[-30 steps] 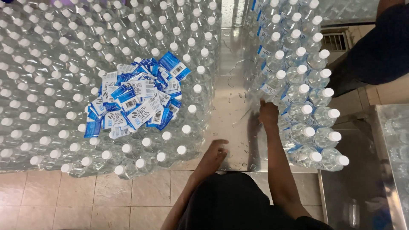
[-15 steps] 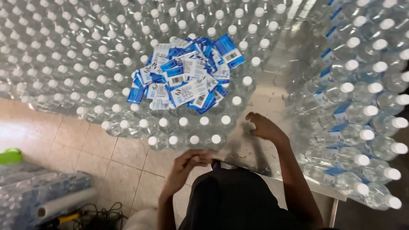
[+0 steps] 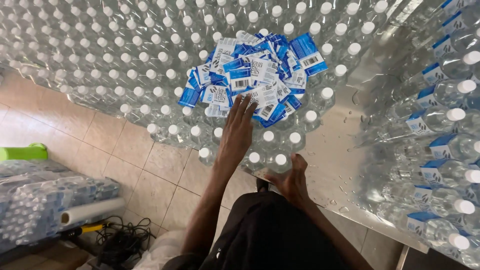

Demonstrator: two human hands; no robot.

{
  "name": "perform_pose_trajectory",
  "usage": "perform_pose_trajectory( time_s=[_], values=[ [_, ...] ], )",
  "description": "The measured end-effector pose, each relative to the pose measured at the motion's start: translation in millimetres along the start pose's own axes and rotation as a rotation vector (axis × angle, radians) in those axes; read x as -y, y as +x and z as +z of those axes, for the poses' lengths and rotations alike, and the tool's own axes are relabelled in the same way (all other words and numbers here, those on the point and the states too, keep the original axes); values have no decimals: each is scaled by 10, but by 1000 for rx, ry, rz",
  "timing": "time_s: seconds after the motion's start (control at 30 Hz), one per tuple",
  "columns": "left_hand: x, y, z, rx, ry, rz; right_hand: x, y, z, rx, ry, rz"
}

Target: Manually applying small adhesive labels to the caps of plastic water bottles arranged on a production table.

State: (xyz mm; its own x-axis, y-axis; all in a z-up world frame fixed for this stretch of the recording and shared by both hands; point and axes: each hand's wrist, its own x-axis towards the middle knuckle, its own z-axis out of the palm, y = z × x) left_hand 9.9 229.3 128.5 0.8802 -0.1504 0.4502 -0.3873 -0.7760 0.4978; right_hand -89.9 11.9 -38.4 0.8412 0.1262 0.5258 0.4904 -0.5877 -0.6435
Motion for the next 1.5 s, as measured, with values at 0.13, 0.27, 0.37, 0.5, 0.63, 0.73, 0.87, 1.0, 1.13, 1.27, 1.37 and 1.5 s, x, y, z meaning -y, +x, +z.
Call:
perform_pose_trajectory(
  time_s=[0.13,0.27,0.37,0.5,0.63,0.73,0.87,1.0,1.13,1.27,1.37,1.5],
  values=[
    [155,152,17,51,186,16,-5,57,173,-97,-144,53],
    [404,146,63,82,254,48,-43,-99,24,-165,-126,84],
    [490,89,10,116,200,38,-117,-378,-133,-230,-152,207],
    [459,133,-155,193,19,-93,-88,-358,-530,-248,-315,331],
    [371,247,-263,181,-104,-195,26,-198,-864,-283,-264,668],
    [395,330,-225,116,-189,-224,108,-46,-1012,-286,-248,728],
    [345,375,-150,-151,-304,-259,251,53,-1222,-220,-257,694],
    [205,351,-14,-375,-275,-128,572,362,-1495,-310,-254,488],
    [-391,123,108,-434,-458,176,718,528,-1389,-270,549,600],
    [-1063,-104,285,-302,-529,392,888,1077,-1582,-142,989,831],
    [-1322,-155,302,-237,-465,469,881,1135,-1836,-230,868,898],
    [-1475,-290,353,43,-805,181,799,1040,-2046,-273,536,959]
  ],
)
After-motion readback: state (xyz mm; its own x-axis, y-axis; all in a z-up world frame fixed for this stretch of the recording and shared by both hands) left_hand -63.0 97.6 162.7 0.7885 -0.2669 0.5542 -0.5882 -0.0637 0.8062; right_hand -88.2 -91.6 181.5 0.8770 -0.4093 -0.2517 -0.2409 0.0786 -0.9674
